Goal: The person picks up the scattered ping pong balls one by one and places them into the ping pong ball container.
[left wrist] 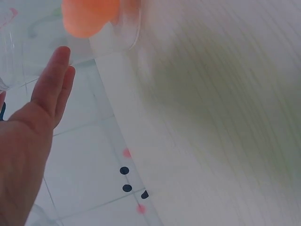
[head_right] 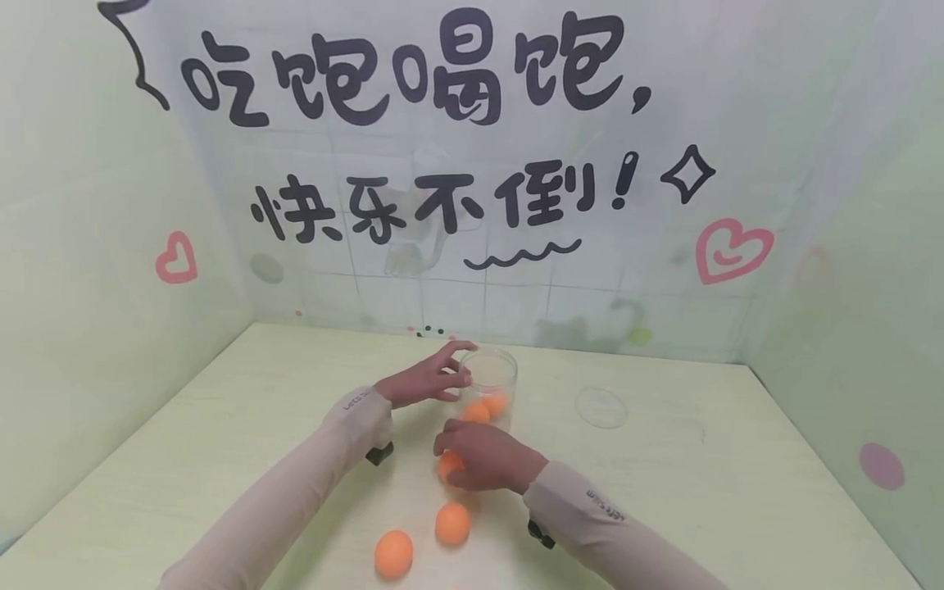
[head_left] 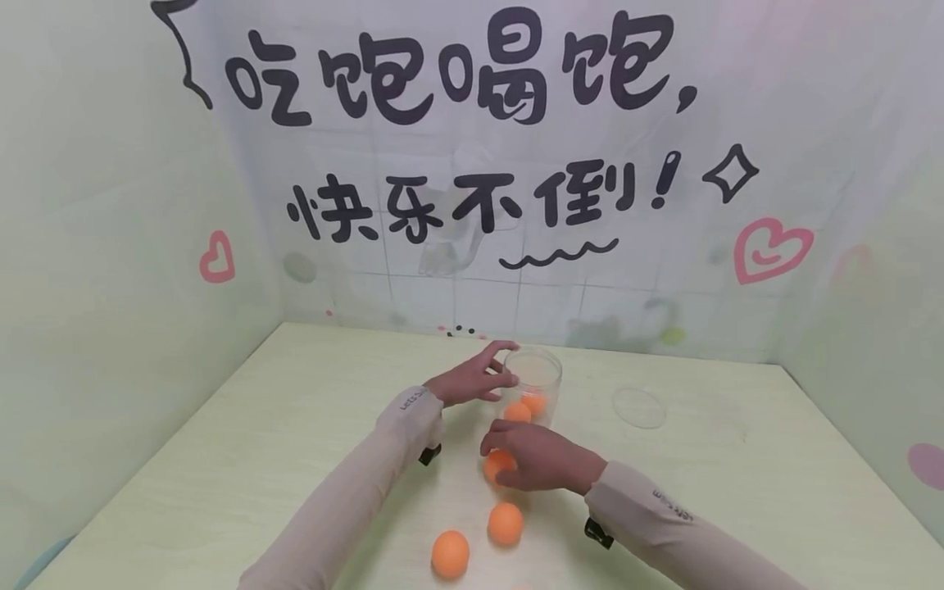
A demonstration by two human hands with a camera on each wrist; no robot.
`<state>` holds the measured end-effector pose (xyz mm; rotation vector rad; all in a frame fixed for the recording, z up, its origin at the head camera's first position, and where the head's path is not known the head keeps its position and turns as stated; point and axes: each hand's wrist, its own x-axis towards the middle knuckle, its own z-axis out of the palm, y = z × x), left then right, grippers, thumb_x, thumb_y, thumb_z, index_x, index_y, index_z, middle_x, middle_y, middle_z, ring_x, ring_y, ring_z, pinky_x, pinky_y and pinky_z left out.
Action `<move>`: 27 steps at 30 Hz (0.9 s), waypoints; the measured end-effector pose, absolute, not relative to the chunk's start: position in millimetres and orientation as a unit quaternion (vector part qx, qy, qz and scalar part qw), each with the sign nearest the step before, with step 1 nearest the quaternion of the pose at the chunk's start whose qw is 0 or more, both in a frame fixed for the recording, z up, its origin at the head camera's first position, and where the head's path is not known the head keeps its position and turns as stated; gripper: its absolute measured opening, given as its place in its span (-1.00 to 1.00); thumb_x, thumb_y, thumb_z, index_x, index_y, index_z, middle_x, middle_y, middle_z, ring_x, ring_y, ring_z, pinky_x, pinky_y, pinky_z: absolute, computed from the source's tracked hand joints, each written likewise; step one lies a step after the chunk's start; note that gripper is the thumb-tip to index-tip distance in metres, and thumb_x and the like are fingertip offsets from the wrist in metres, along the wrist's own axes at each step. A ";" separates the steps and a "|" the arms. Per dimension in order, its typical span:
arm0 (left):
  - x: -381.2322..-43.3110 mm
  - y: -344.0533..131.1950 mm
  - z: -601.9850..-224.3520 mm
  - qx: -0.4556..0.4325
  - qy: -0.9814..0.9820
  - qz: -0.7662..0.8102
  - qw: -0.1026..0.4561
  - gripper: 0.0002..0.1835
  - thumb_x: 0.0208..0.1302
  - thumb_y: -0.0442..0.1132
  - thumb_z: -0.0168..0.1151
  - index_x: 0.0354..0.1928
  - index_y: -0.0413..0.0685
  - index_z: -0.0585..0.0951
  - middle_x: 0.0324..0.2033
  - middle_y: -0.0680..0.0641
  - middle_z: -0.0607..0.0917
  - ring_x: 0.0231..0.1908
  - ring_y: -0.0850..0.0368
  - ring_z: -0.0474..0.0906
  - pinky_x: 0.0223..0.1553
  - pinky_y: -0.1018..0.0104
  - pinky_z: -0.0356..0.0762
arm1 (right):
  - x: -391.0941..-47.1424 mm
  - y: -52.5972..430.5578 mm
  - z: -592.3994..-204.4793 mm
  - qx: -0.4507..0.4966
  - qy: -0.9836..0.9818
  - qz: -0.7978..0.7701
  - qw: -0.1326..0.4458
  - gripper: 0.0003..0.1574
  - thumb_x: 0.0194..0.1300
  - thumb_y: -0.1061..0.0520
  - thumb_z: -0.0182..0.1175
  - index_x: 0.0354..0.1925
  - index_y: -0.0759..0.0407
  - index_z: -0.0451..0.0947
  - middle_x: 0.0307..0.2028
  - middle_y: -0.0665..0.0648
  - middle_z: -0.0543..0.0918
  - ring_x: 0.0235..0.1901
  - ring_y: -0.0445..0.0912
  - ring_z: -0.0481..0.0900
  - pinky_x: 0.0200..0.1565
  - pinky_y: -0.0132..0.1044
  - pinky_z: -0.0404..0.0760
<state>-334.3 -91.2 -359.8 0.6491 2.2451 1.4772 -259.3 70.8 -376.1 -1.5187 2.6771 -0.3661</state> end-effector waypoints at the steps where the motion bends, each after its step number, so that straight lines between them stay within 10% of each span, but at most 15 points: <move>1: -334.1 -91.1 -359.5 0.232 0.796 0.526 0.187 -0.40 0.24 -0.11 0.06 0.28 0.21 0.08 -0.06 -0.18 0.40 -0.01 0.01 0.45 -0.06 0.16 0.53 | -259.1 70.8 -376.6 -0.491 0.863 -0.117 0.018 -0.68 0.02 0.20 0.22 -0.17 0.14 0.53 -0.24 -0.03 0.53 -0.24 -0.22 0.44 -0.16 -0.48 0.48; 27: -334.6 -93.0 -361.0 0.237 0.797 0.520 0.195 -0.38 0.24 -0.06 0.05 0.29 0.23 0.05 -0.03 -0.16 0.38 0.01 0.03 0.43 -0.04 0.15 0.52 | -252.3 55.1 -386.7 -0.502 0.857 -0.118 0.016 -0.72 0.04 0.18 0.22 -0.19 0.04 0.55 -0.27 -0.10 0.54 -0.28 -0.32 0.44 -0.20 -0.58 0.41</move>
